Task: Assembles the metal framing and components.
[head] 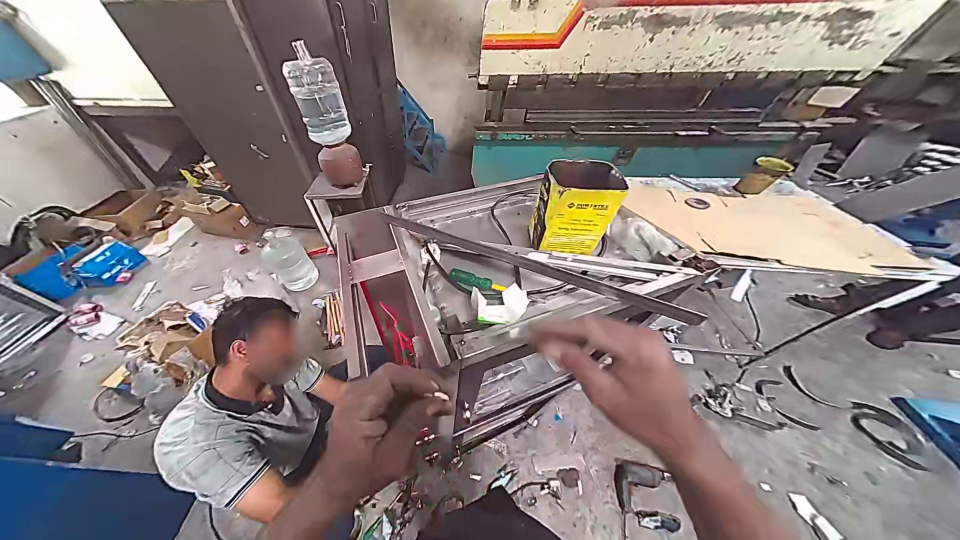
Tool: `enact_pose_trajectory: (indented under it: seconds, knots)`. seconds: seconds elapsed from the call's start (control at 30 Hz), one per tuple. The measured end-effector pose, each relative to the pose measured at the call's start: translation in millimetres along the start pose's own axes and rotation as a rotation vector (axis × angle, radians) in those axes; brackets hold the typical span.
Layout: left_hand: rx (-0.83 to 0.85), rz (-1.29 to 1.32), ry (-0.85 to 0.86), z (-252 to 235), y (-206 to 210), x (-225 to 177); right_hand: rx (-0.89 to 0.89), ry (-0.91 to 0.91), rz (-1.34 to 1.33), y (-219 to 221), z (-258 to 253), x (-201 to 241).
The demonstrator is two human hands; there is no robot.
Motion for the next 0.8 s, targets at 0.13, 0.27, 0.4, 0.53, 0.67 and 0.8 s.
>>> enact_pose_trajectory:
  seconds: [0.13, 0.27, 0.4, 0.53, 0.67, 0.8]
  knots:
    - [0.078, -0.315, 0.088, -24, -12, 12, 0.236, 0.162, 0.366, 31, -87, -57]
    - [0.315, -0.41, 0.018, -26, -7, 13, 0.546, 0.338, 0.535, 77, -120, -87]
    - [0.332, -0.35, -0.054, -36, -30, 9, 0.64, 0.354, 0.575, 94, -126, -100]
    - [0.431, -0.28, -0.095, -41, -32, 36, 0.484, 0.206, 0.518, 75, -139, -82]
    - [0.396, -0.205, -0.144, -37, -34, 40, 0.217, 0.011, 0.451, 32, -137, -29]
    - [0.348, -0.27, -0.131, -45, -39, 31, -0.189, -0.042, 0.374, -24, -66, 13]
Point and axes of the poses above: each hand's wrist, its own z-axis away from the middle knuckle, its own y-axis out of the palm, x = y × z, the point moved 5 cm from there along -z, towards the middle knuckle, and after that the axes turned 5 degrees about -z, right-handed, at the moved point
